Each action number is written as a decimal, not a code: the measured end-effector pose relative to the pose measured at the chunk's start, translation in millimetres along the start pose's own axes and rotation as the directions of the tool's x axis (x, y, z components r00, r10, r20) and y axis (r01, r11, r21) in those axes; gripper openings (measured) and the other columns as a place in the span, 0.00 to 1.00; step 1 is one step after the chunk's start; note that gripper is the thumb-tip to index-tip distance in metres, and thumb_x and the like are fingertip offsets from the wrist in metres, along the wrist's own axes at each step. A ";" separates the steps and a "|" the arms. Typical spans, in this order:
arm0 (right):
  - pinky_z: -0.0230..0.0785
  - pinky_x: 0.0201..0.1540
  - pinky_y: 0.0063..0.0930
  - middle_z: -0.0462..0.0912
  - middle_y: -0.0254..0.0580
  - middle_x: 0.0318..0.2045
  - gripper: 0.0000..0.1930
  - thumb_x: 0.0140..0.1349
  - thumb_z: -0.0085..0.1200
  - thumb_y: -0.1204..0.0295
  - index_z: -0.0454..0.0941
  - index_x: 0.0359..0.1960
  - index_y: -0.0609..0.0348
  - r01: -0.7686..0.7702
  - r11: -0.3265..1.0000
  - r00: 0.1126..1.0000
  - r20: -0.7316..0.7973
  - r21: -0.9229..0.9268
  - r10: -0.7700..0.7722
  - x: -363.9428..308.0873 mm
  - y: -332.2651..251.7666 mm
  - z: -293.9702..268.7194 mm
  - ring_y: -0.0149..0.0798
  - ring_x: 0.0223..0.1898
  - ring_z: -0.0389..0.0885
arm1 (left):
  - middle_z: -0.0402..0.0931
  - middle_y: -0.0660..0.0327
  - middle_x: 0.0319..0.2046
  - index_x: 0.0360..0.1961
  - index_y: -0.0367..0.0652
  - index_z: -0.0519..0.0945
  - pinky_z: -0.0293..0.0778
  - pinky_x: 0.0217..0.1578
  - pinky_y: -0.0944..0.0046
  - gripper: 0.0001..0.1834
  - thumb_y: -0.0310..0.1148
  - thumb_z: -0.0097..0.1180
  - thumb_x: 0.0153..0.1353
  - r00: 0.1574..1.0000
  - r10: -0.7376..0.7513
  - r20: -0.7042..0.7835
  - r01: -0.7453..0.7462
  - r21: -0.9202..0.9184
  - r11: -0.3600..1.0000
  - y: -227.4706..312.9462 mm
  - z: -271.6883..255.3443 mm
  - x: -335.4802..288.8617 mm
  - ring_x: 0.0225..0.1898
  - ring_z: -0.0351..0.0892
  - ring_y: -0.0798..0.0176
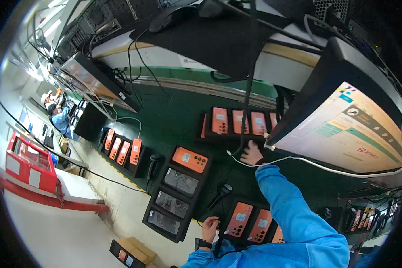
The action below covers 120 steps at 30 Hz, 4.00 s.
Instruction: The recorder uses a handheld scanner to scan barcodes on a series of smartphones and checks the results on a computer monitor at a factory workstation.
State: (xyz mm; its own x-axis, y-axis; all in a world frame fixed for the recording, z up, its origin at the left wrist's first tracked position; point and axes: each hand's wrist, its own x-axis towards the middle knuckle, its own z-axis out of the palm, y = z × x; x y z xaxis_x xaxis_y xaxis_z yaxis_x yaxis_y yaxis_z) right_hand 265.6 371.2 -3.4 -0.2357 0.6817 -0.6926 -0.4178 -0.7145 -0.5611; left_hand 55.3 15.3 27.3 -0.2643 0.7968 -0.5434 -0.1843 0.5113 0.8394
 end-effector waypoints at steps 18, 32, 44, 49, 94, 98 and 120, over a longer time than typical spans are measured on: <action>0.50 0.62 0.52 0.79 0.53 0.24 0.50 0.53 0.21 0.26 0.77 0.34 0.68 0.448 0.660 0.859 -0.087 0.603 -0.504 -408.6 195.2 -100.9 0.60 0.44 0.75 | 0.75 0.40 0.45 0.50 0.35 0.71 0.70 0.47 0.48 0.29 0.41 0.62 0.50 0.958 0.084 0.274 -0.285 0.886 0.366 32.4 40.0 134.8 0.49 0.74 0.40; 0.68 0.39 0.28 0.79 0.40 0.27 0.12 0.66 0.43 0.69 0.76 0.33 0.65 0.154 0.620 0.567 -0.445 -0.769 -0.693 -465.1 334.9 -105.4 0.36 0.34 0.77 | 0.78 0.47 0.23 0.33 0.34 0.78 0.73 0.29 0.56 0.18 0.42 0.59 0.55 0.889 -0.032 0.456 -0.295 0.624 0.724 68.8 10.7 -45.5 0.28 0.81 0.51; 0.67 0.47 0.30 0.77 0.45 0.43 0.21 0.71 0.34 0.59 0.70 0.48 0.67 0.518 0.833 0.832 -0.111 -0.196 -0.544 -351.5 251.2 -35.1 0.36 0.45 0.75 | 0.70 0.65 0.12 0.26 0.39 0.75 0.63 0.16 0.69 0.13 0.38 0.57 0.59 0.774 -0.286 0.565 -0.098 0.553 0.827 97.2 -8.4 -27.7 0.14 0.69 0.72; 0.63 0.48 0.29 0.70 0.42 0.39 0.15 0.65 0.48 0.64 0.61 0.42 0.63 0.301 0.739 0.891 -0.098 -0.603 -0.443 -291.6 211.4 8.1 0.35 0.43 0.69 | 0.73 0.64 0.14 0.23 0.37 0.75 0.67 0.17 0.68 0.12 0.35 0.60 0.56 0.760 -0.214 0.613 -0.117 0.453 0.884 98.4 -10.4 -8.0 0.15 0.72 0.69; 0.68 0.51 0.36 0.75 0.56 0.48 0.22 0.60 0.52 0.67 0.69 0.54 0.66 0.461 0.581 0.569 -0.279 -0.670 -0.773 -334.8 138.4 -55.4 0.49 0.49 0.75 | 0.79 0.58 0.36 0.43 0.33 0.75 0.73 0.42 0.66 0.14 0.21 0.56 0.53 0.791 0.203 0.577 -0.356 0.164 0.920 78.2 81.3 11.1 0.39 0.79 0.65; 0.64 0.52 0.45 0.73 0.51 0.48 0.21 0.56 0.54 0.63 0.70 0.49 0.60 -0.092 0.430 0.070 -0.436 -0.898 -0.897 -353.9 130.9 -156.8 0.54 0.51 0.69 | 0.75 0.50 0.46 0.49 0.34 0.73 0.71 0.46 0.60 0.20 0.27 0.57 0.54 0.672 0.632 0.386 -0.740 0.328 0.587 81.9 105.8 27.8 0.46 0.76 0.54; 0.61 0.48 0.51 0.72 0.52 0.45 0.21 0.56 0.52 0.67 0.67 0.49 0.64 -0.243 0.619 0.049 -0.647 -0.747 -0.761 -402.5 165.0 -337.9 0.56 0.48 0.69 | 0.79 0.61 0.37 0.41 0.40 0.79 0.74 0.37 0.67 0.10 0.31 0.55 0.60 0.836 0.124 0.535 -0.427 0.490 0.760 10.7 203.5 -137.3 0.40 0.78 0.67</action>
State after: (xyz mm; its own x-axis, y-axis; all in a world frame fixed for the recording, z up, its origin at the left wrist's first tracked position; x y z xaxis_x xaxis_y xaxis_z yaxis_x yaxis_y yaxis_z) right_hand 588.1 -74.2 29.6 0.8741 0.4755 0.0995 0.4536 -0.7253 -0.5179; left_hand 282.2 -23.2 113.3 0.2629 0.9015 -0.3437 0.4368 0.2065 0.8755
